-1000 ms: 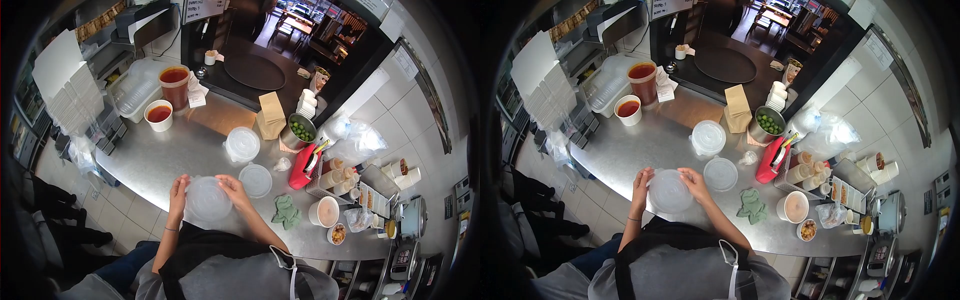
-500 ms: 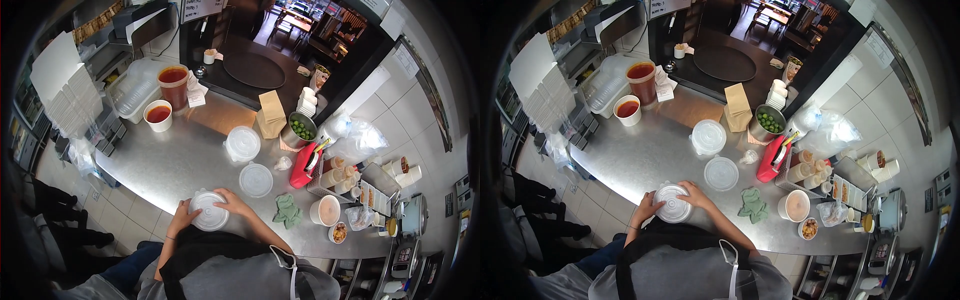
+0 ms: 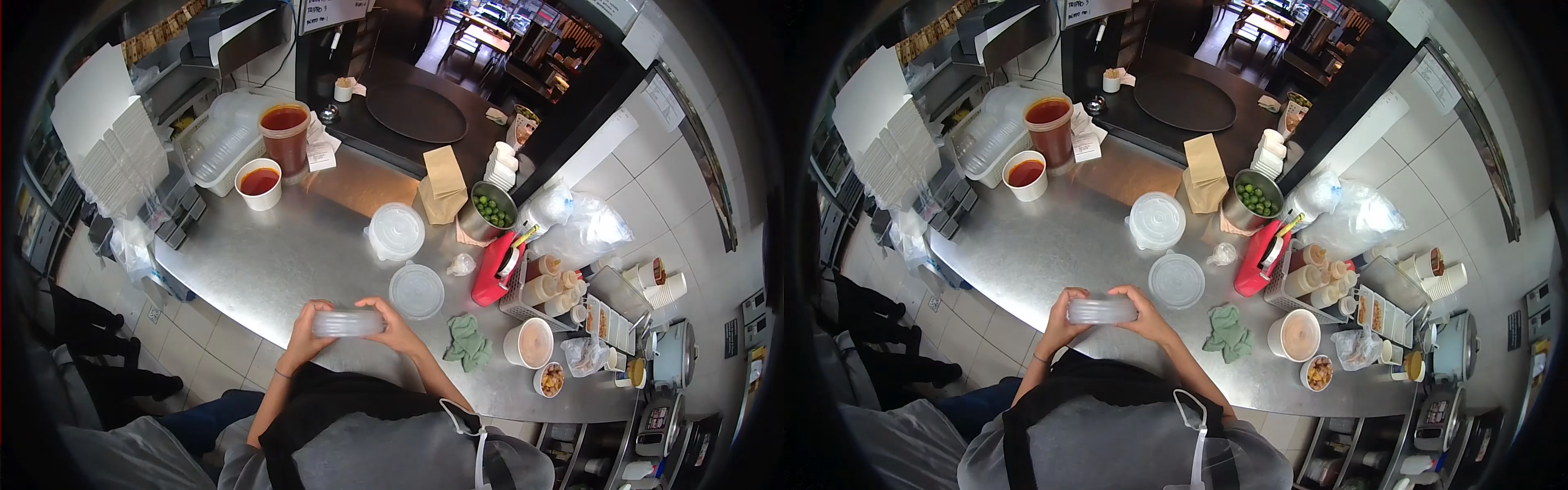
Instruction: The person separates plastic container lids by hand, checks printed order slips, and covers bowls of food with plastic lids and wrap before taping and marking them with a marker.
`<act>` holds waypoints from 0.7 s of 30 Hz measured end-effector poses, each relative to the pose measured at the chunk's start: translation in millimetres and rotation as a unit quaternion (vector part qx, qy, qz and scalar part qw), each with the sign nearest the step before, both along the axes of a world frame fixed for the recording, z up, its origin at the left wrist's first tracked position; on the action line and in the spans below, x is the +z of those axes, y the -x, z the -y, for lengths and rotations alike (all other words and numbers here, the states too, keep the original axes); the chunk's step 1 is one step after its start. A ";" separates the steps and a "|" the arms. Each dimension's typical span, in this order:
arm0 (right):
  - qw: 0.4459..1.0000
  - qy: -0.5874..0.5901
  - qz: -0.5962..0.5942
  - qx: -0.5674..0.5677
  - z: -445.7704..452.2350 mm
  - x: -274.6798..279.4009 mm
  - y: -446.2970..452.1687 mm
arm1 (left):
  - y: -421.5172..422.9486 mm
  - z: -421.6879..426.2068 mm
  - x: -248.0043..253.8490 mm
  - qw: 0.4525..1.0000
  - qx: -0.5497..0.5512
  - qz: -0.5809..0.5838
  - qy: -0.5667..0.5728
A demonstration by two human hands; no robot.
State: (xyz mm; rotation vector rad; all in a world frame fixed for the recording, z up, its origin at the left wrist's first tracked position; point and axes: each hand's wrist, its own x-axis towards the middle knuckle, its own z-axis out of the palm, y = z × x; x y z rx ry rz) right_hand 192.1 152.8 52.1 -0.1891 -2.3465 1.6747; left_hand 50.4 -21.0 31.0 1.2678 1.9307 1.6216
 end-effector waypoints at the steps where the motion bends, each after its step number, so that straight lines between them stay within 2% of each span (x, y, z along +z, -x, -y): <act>1: 0.999 0.029 -0.005 -0.013 0.7 -7.4 -0.3 | -0.6 -1.8 -8.1 1.000 0.005 -0.001 0.021; 6: 0.987 0.144 0.023 -0.075 -8.2 -17.3 -4.4 | 4.7 -13.1 2.9 0.999 0.024 -0.012 0.035; 9: 0.983 0.061 -0.026 -0.170 -36.6 -42.0 -4.6 | 16.6 -25.0 -9.9 0.996 0.083 0.011 0.031; 10: 0.974 -0.088 0.018 -0.208 -43.3 -46.4 -10.3 | 22.6 -27.8 -19.9 0.993 0.110 0.018 0.048; 11: 0.940 -0.233 0.061 -0.240 -48.7 -50.3 -20.3 | 28.8 -28.7 -29.8 0.988 0.137 0.026 0.065; 12: 0.883 -0.374 0.103 -0.266 -52.2 -51.9 -28.9 | 35.3 -28.0 -37.1 0.984 0.146 -0.016 0.101; 15: 0.884 -0.347 0.252 -0.185 -49.5 -44.5 -48.8 | 38.6 -26.5 -28.9 0.945 0.197 -0.126 0.227; 18: 0.918 -0.162 0.292 -0.216 -49.2 -31.7 -49.2 | 39.9 -28.1 -28.0 0.933 0.221 -0.181 0.220; 21: 0.870 -0.317 0.197 -0.323 -54.6 -24.5 -45.0 | 33.0 -31.7 -10.6 0.939 0.210 -0.238 0.130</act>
